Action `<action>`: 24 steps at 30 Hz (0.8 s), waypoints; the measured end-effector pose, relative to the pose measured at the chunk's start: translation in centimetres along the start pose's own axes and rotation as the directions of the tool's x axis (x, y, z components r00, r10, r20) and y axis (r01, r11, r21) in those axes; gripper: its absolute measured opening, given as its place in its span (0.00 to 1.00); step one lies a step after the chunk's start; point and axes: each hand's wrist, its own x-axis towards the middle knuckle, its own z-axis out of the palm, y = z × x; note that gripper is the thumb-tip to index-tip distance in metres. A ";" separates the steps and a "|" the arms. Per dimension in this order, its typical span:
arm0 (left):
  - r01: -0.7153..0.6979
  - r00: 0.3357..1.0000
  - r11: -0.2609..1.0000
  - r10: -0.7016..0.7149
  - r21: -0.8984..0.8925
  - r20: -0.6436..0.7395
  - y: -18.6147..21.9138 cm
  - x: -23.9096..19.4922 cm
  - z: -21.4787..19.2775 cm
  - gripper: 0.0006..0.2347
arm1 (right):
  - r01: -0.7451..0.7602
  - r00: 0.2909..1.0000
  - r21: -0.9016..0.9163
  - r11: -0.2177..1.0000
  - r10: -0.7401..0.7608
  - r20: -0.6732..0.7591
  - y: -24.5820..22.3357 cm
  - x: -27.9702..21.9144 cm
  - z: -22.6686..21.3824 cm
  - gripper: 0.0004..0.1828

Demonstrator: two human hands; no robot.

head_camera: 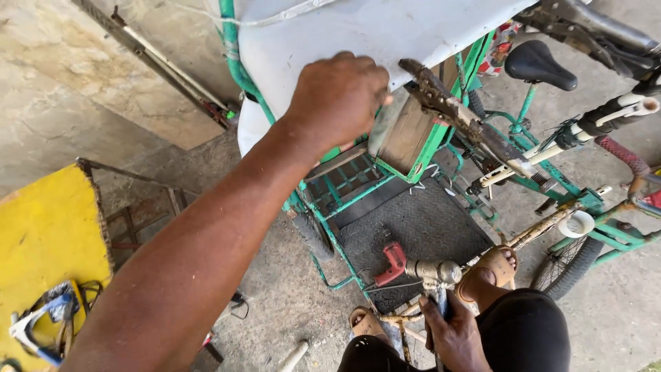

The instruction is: The person hammers a metal pin into a hole on a white plastic panel attached to a green tricycle frame. They then use pliers to bend and secure the pin, completing the fastening.

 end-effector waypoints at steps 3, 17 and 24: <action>-0.026 0.986 0.971 -0.013 -0.237 -0.164 -0.7 -2.2 -0.9 0.11 | 0.017 0.999 0.019 1.000 -0.018 0.040 0.1 0.7 0.1 0.17; 0.105 0.599 0.890 -0.412 -0.443 -0.687 -3.9 2.0 -1.1 0.09 | 0.224 0.973 -0.316 0.922 -0.193 0.126 -5.7 0.3 0.6 0.29; 0.294 0.705 0.925 -0.381 -0.242 -0.599 -6.5 0.5 4.6 0.09 | 0.727 0.686 -0.144 0.671 -0.720 0.106 -14.7 3.1 3.8 0.20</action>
